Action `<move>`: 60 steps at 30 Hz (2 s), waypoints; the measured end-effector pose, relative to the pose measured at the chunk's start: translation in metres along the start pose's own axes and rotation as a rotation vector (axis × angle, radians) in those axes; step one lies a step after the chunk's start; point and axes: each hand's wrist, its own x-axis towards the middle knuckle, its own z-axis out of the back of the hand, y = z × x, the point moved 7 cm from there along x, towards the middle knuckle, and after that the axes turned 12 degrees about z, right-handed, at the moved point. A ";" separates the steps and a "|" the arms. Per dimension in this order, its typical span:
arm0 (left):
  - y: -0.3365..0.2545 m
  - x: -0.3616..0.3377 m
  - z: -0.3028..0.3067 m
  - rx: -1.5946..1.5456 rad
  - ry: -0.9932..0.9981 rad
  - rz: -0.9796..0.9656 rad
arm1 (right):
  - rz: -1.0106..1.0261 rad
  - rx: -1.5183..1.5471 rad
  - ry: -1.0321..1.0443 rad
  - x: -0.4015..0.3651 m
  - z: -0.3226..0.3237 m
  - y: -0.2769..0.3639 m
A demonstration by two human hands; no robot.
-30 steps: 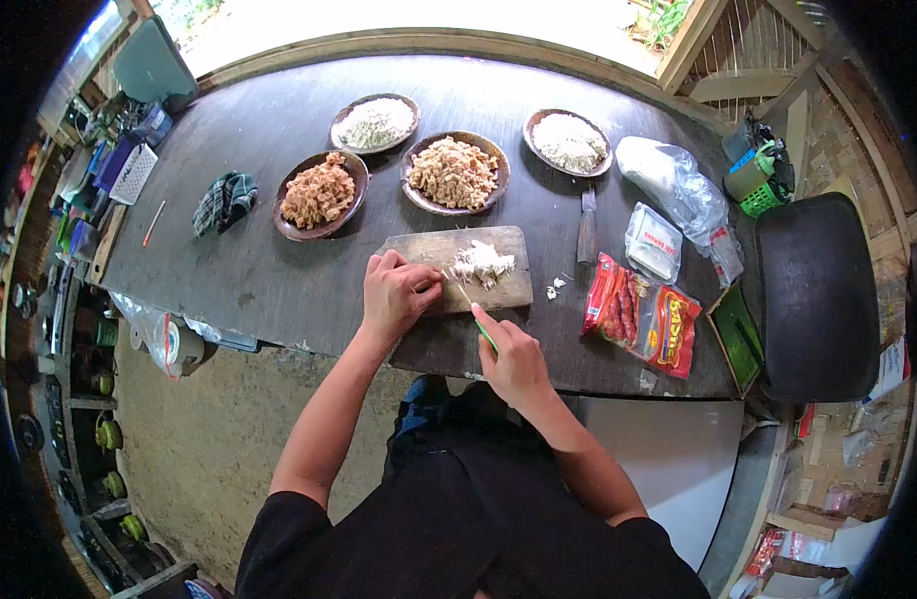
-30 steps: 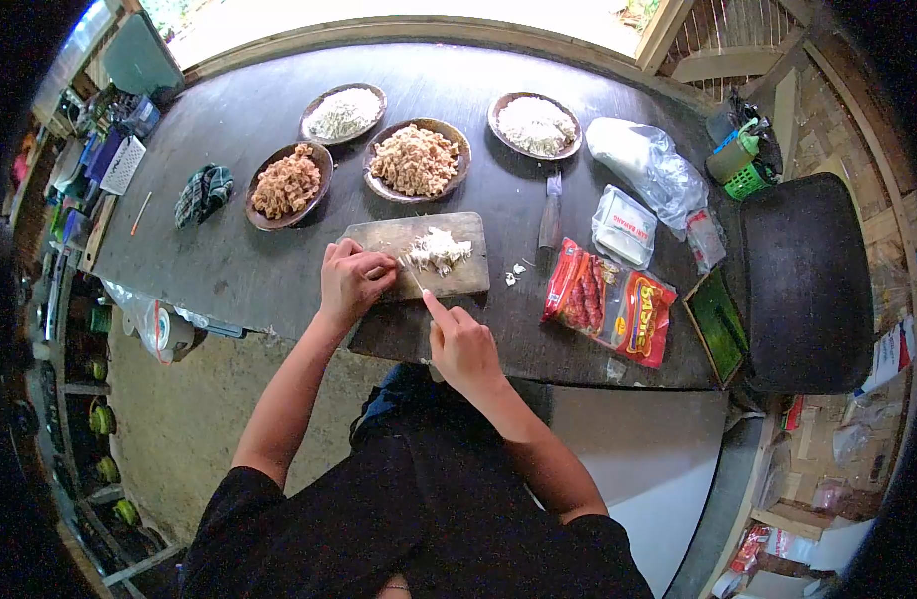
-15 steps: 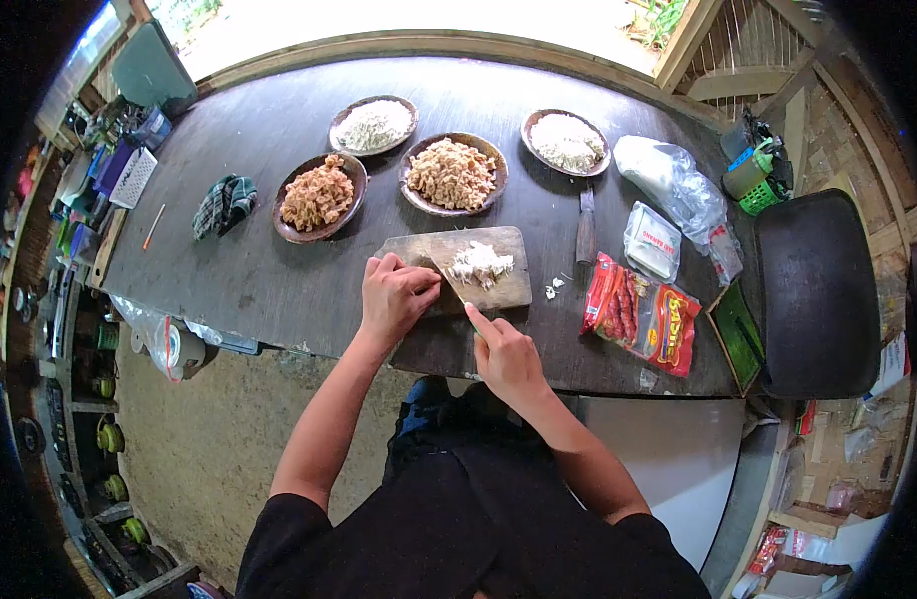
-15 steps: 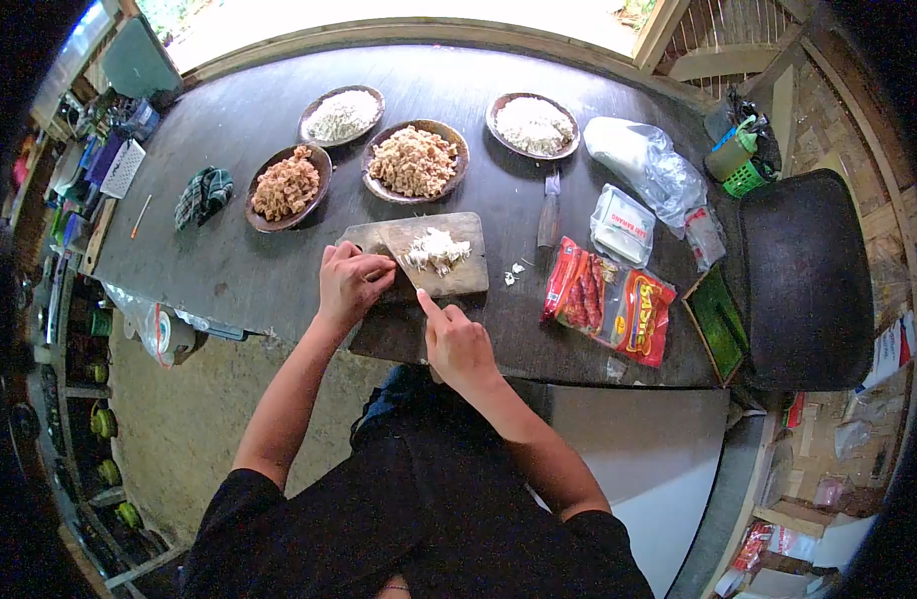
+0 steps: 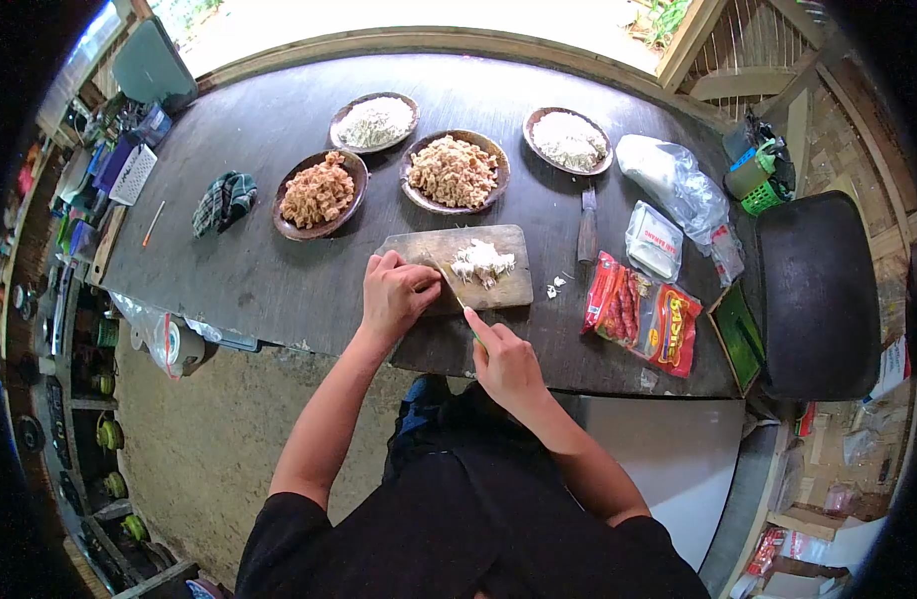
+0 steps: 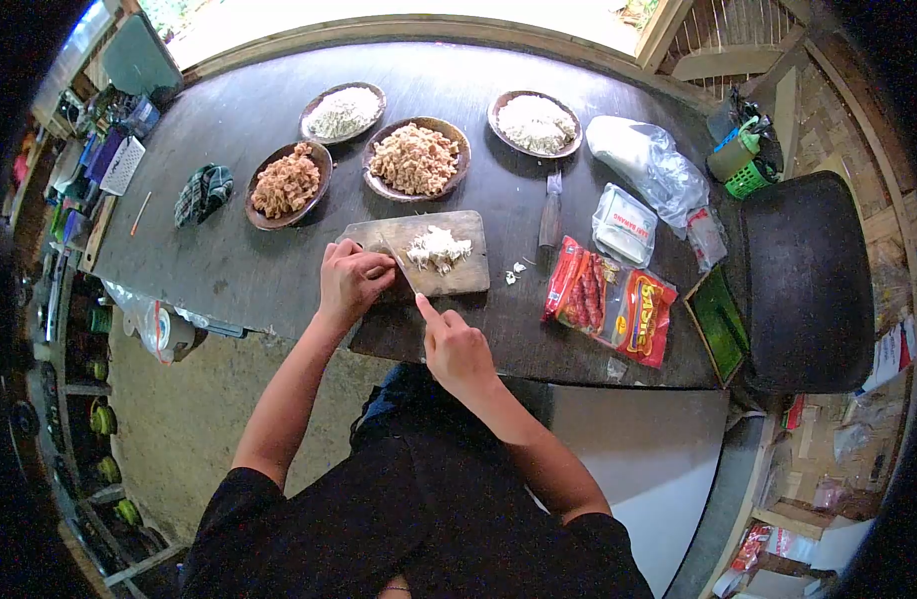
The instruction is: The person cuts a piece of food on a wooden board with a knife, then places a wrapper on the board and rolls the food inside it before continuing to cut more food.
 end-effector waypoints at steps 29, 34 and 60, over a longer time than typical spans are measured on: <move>-0.004 0.000 0.004 0.033 0.007 0.014 | 0.014 -0.043 -0.008 0.005 0.005 -0.009; 0.001 -0.002 -0.002 0.051 0.030 0.015 | 0.024 0.047 -0.010 -0.002 0.016 0.000; -0.003 -0.001 0.003 0.025 0.009 -0.028 | 0.037 0.026 -0.005 -0.001 0.000 -0.002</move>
